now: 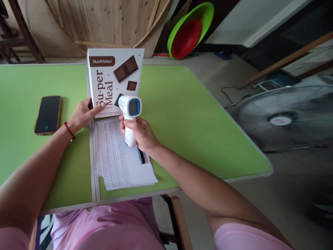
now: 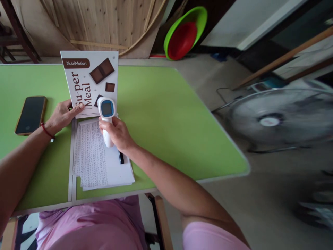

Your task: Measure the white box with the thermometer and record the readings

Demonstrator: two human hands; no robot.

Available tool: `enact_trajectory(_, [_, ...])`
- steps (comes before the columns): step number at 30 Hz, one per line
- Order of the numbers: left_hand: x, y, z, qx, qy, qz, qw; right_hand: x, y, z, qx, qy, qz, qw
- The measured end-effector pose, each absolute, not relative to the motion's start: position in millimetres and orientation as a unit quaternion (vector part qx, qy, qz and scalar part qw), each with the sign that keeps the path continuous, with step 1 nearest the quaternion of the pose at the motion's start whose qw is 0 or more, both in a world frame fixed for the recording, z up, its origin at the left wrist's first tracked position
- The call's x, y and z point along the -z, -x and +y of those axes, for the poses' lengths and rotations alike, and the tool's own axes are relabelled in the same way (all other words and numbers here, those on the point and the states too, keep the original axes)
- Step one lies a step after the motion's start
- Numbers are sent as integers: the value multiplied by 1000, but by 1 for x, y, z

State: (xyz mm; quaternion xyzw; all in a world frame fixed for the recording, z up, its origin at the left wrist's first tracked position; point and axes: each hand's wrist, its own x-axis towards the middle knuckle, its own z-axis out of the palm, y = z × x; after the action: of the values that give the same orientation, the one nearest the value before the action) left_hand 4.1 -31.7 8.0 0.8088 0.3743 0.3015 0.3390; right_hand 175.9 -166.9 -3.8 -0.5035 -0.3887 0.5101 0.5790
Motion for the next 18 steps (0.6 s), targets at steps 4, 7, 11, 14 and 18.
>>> enact_trajectory(4, [-7,-3,-30,-298,-812,367,342,8,-176,-166,-492,506,-409,579])
enact_trajectory(7, [-7,-3,-30,-296,-813,371,337,9,-176,-166,-499,501,-402,582])
enact_trajectory(11, [-7,-3,-29,-293,-813,371,340,8,-175,-166,-506,498,-386,589])
enact_trajectory(14, [-7,-3,-29,-295,-812,368,345,8,-175,-166,-498,507,-394,583])
enact_trajectory(18, [-7,-3,-30,-293,-812,372,342,9,-177,-166,-492,506,-406,581])
